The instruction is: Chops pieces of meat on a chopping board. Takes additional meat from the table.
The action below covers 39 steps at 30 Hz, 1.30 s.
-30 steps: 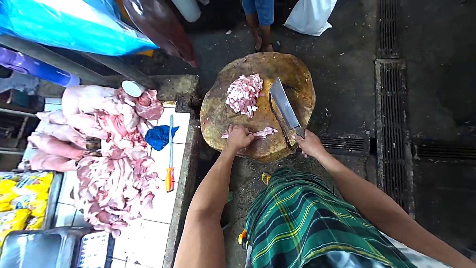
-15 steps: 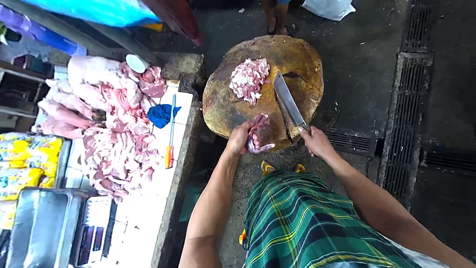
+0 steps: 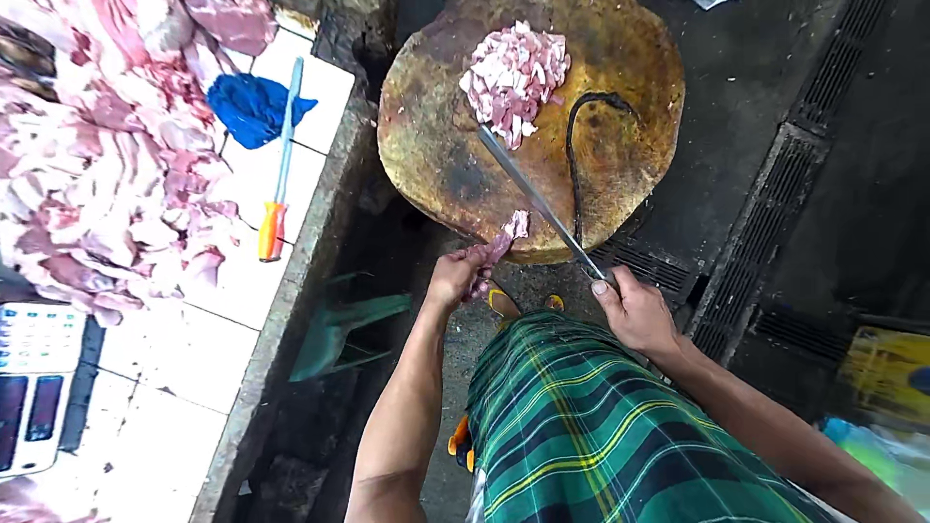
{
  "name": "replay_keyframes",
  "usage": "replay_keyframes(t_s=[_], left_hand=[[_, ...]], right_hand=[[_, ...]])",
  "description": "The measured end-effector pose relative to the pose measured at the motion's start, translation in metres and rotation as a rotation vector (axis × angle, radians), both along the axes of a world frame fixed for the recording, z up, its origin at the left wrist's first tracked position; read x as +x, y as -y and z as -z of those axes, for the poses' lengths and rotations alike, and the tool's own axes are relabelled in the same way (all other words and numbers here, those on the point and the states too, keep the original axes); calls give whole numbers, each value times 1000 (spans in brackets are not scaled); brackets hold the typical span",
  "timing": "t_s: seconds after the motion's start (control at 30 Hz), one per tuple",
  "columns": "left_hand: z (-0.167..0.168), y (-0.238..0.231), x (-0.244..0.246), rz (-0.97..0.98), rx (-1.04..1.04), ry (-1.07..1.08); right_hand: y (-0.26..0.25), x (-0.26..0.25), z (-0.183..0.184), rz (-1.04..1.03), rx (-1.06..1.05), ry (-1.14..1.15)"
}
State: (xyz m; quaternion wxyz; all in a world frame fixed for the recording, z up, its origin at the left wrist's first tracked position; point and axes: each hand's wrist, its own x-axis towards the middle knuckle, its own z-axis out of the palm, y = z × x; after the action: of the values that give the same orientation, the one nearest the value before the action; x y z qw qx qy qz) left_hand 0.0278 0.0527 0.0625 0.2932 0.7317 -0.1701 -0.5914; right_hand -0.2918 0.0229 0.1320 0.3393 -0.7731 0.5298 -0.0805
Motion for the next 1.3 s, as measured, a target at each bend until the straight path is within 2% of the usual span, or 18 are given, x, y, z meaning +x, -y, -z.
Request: replay_keyframes(t_s=[0.07, 0.13, 0.17, 0.27, 0.33, 0.47, 0.57, 0.6, 0.67, 0.73, 0.8, 0.93, 1.03, 1.1, 1.17, 1.23, 1.3], left_hand=[[4, 2, 3, -1, 5, 0], [7, 2, 5, -6, 5, 3], [9, 1, 6, -7, 7, 4], [12, -1, 12, -9, 17, 19], [12, -1, 15, 11, 19, 37], [5, 0, 15, 96, 77, 78], [14, 3, 15, 105, 144, 121], [14, 4, 15, 105, 158, 131], [13, 6, 17, 101, 162, 153], [13, 7, 18, 102, 134, 159], [11, 4, 20, 106, 102, 143], [6, 5, 15, 133, 37, 110], [-9, 15, 3, 110, 22, 92], [-29, 23, -6, 75, -79, 8], [-46, 33, -14, 36, -246, -101], [-59, 43, -19, 50, -346, -129], [-58, 49, -21, 110, -349, -87]], right_hand=[[1, 14, -3, -36, -182, 134], [4, 22, 8, -69, -227, 150], [7, 21, 18, -82, -171, 79], [21, 20, 29, -61, 211, -294], [29, 19, 16, 5, 292, -348], [18, 20, -11, 54, 107, -133], [8, 30, -1, -10, -50, 52], [8, 32, 10, -43, -44, 37], [12, 32, 30, -95, 83, -142], [21, 31, 30, -63, 230, -304], [25, 27, 15, 24, 274, -313], [19, 28, -6, 74, 105, -91], [10, 38, 14, -15, 63, 50], [12, 37, 32, -83, 166, -105], [18, 30, 34, -65, 302, -257], [21, 18, 27, 40, 349, -253], [22, 6, 21, 133, 344, -245]])
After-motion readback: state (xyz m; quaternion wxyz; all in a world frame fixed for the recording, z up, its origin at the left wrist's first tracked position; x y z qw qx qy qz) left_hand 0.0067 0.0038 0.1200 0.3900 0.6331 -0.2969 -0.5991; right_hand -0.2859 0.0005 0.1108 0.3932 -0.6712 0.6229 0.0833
